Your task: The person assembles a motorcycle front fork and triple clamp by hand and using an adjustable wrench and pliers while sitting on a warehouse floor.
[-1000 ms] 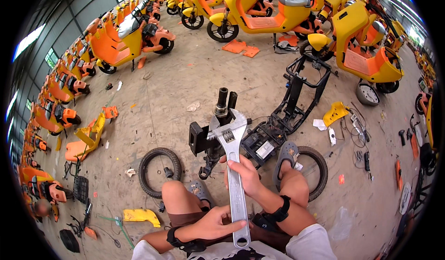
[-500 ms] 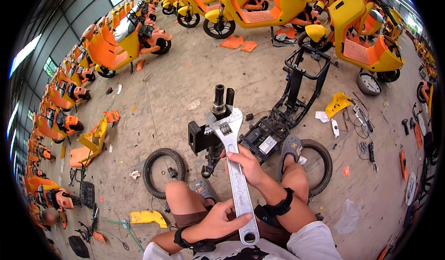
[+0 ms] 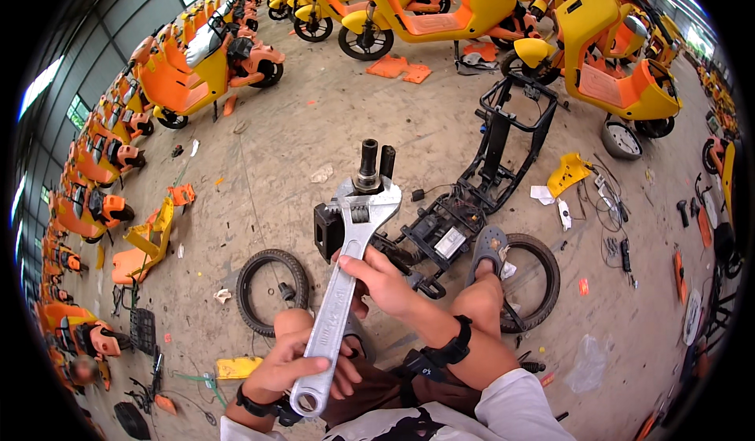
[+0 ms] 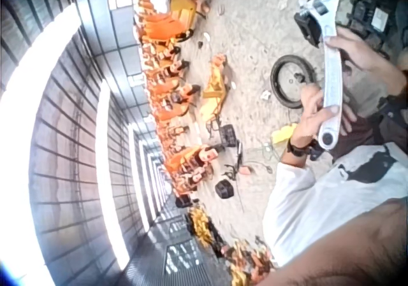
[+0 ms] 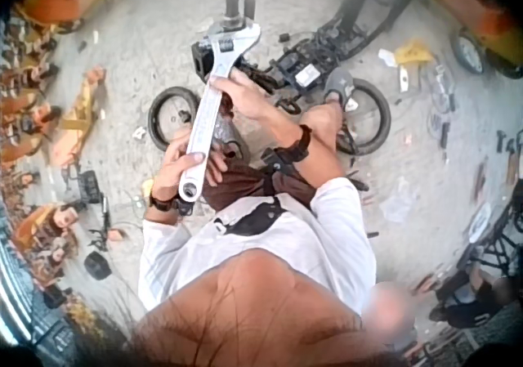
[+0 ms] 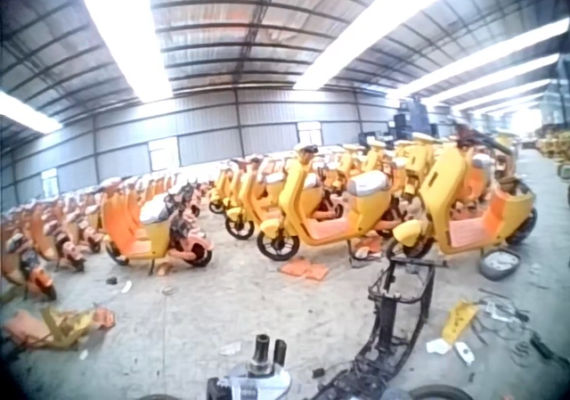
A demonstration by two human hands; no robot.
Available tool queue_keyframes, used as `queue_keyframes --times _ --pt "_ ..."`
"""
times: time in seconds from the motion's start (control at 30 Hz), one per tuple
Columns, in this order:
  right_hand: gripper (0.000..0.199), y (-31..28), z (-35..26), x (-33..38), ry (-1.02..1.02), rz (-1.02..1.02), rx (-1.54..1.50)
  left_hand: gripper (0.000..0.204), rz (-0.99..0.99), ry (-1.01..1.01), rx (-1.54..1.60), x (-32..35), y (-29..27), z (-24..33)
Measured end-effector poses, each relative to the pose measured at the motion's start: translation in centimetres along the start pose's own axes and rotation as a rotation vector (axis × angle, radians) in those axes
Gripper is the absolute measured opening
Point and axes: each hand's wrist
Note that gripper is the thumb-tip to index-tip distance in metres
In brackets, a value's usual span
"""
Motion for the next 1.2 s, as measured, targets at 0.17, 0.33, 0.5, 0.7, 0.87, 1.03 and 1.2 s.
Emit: queue_keyframes --times 0.17,0.33,0.5,0.7,0.87,1.03,1.2 --pt "0.027 1.5 0.8 -1.2 0.007 -0.036 -0.041 0.051 0.115 0.026 0.013 1.9 -1.7 2.7" --pt "0.028 2.6 2.0 -2.6 -0.020 -0.109 -0.070 0.049 0.216 0.056 -0.119 2.6 -5.5 4.2" --pt "0.031 3.7 2.5 -5.0 -0.081 -0.107 -0.052 0.048 0.094 0.189 -0.053 2.0 -11.9 6.0" --pt "0.027 4.5 4.3 -4.2 -0.155 -0.072 -0.038 0.048 0.063 0.259 -0.160 3.0 -12.3 4.9" --pt "0.028 3.6 4.3 0.5 -0.100 -0.223 -0.027 0.045 0.062 0.181 -0.077 6.2 -8.6 1.0" --pt "0.028 0.8 1.8 3.1 -0.066 0.046 0.005 0.032 -0.077 0.025 -0.220 1.6 -1.7 -1.4" --pt "0.029 -2.5 1.7 3.2 -0.067 0.119 0.006 0.026 -0.119 0.153 -0.457 -3.4 1.7 -6.5"
Point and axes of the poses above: each hand's wrist, its own x-axis away from the middle knuckle, its own y-axis out of the palm, z = x × y
